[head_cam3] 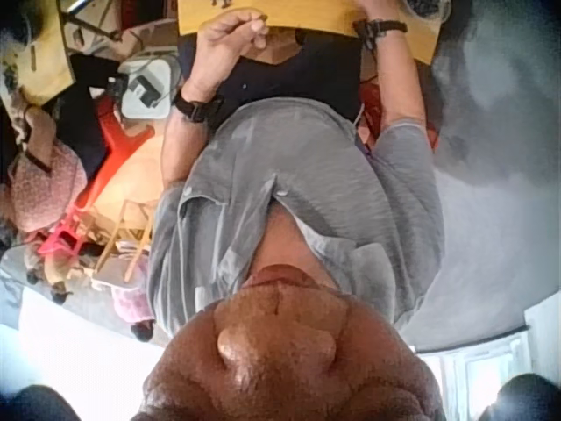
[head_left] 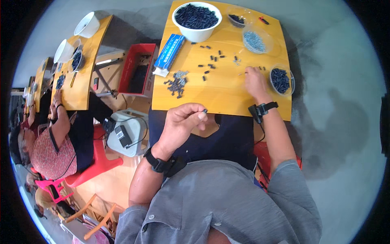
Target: Assembling small plastic or rubber components by hand at a table in a workshop setting.
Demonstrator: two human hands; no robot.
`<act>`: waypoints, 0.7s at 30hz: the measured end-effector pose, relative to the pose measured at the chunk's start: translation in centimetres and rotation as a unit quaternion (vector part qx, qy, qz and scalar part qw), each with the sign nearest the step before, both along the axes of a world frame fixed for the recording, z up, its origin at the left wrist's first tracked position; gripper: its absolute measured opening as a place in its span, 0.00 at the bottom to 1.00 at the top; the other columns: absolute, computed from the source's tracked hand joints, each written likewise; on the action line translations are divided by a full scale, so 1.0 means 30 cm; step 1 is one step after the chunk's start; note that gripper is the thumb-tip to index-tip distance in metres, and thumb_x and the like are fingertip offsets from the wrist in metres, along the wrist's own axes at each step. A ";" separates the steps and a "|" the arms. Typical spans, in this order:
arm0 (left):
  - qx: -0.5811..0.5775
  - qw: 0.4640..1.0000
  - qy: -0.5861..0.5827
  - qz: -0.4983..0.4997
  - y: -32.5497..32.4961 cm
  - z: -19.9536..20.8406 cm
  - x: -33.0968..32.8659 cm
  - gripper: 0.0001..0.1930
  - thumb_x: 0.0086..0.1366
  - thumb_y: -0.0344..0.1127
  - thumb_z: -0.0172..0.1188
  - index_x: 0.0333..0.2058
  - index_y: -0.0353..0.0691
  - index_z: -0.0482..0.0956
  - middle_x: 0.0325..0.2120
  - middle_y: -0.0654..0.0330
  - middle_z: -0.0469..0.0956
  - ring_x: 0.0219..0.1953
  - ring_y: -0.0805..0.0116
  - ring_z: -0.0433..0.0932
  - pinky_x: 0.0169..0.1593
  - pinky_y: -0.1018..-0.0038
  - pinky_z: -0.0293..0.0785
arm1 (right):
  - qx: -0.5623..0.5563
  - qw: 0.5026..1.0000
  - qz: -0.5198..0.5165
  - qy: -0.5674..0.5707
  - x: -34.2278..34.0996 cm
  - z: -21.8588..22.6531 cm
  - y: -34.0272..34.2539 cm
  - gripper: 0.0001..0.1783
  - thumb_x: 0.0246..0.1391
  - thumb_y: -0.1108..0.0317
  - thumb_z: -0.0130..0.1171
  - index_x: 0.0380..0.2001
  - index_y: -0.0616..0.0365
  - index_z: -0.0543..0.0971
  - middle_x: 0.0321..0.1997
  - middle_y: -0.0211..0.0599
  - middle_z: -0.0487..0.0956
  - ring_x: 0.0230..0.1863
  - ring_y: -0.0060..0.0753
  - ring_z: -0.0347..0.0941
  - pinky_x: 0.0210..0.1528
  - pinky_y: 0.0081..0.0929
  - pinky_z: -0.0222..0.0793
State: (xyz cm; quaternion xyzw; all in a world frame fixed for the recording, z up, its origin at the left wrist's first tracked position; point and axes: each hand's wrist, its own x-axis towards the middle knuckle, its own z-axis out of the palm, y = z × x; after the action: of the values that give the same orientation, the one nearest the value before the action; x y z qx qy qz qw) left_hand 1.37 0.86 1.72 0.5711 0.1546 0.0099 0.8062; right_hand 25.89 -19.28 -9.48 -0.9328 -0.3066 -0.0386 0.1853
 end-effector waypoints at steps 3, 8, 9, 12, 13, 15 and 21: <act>-0.007 1.000 -0.021 0.000 0.006 0.003 -0.002 0.05 0.63 0.25 0.55 0.36 0.32 0.77 0.27 0.61 0.78 0.27 0.75 0.76 0.33 0.79 0.73 | 0.079 0.997 0.004 -0.018 0.007 -0.015 -0.038 0.07 0.49 0.74 0.50 0.34 0.61 0.73 0.30 0.53 0.74 0.35 0.58 0.72 0.37 0.44 0.68; -0.011 0.998 -0.066 0.011 0.014 0.012 -0.020 0.06 0.63 0.26 0.56 0.38 0.32 0.77 0.29 0.58 0.79 0.28 0.72 0.77 0.33 0.78 0.74 | 0.336 0.916 -0.108 0.191 -0.076 0.033 -0.001 0.08 0.56 0.76 0.50 0.39 0.63 0.74 0.26 0.37 0.76 0.23 0.26 0.72 0.26 0.22 0.69; -0.010 0.998 -0.068 0.012 0.015 0.016 -0.024 0.06 0.63 0.26 0.56 0.38 0.32 0.77 0.29 0.58 0.79 0.28 0.72 0.77 0.33 0.78 0.74 | 0.336 0.916 -0.107 0.190 -0.110 0.081 0.018 0.08 0.56 0.76 0.50 0.39 0.63 0.74 0.26 0.37 0.76 0.23 0.26 0.72 0.26 0.22 0.69; -0.015 0.997 -0.073 0.012 0.013 0.024 -0.035 0.06 0.63 0.26 0.56 0.38 0.32 0.77 0.29 0.57 0.79 0.28 0.72 0.77 0.34 0.77 0.74 | 0.415 0.837 -0.069 0.349 -0.238 0.248 0.087 0.09 0.56 0.76 0.52 0.40 0.67 0.74 0.26 0.33 0.75 0.23 0.19 0.71 0.24 0.19 0.68; -0.016 0.997 -0.075 0.012 0.010 0.029 -0.036 0.06 0.63 0.26 0.56 0.38 0.32 0.77 0.29 0.57 0.79 0.28 0.72 0.77 0.34 0.77 0.74 | 0.439 0.824 -0.044 0.355 -0.284 0.298 0.113 0.08 0.56 0.77 0.52 0.38 0.68 0.74 0.24 0.33 0.75 0.21 0.19 0.71 0.23 0.18 0.68; -0.016 0.997 -0.078 0.014 0.007 0.035 -0.041 0.06 0.63 0.26 0.56 0.38 0.32 0.77 0.29 0.57 0.79 0.27 0.72 0.77 0.34 0.77 0.74 | 0.464 0.809 -0.016 0.361 -0.359 0.368 0.145 0.07 0.55 0.78 0.52 0.37 0.69 0.75 0.23 0.33 0.75 0.20 0.19 0.70 0.23 0.16 0.68; -0.005 0.995 -0.095 0.019 0.007 0.030 -0.059 0.06 0.63 0.26 0.55 0.38 0.32 0.77 0.28 0.58 0.79 0.27 0.73 0.76 0.33 0.77 0.74 | 0.481 0.754 0.090 0.438 -0.516 0.482 0.186 0.06 0.55 0.78 0.55 0.36 0.68 0.76 0.23 0.31 0.76 0.22 0.16 0.72 0.25 0.15 0.70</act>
State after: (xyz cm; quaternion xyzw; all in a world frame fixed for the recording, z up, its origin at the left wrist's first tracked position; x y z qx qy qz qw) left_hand -0.40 1.07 2.62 0.5603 0.0879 0.0784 0.8199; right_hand 10.40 -13.69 4.99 -0.6033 -0.2156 0.2484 0.7266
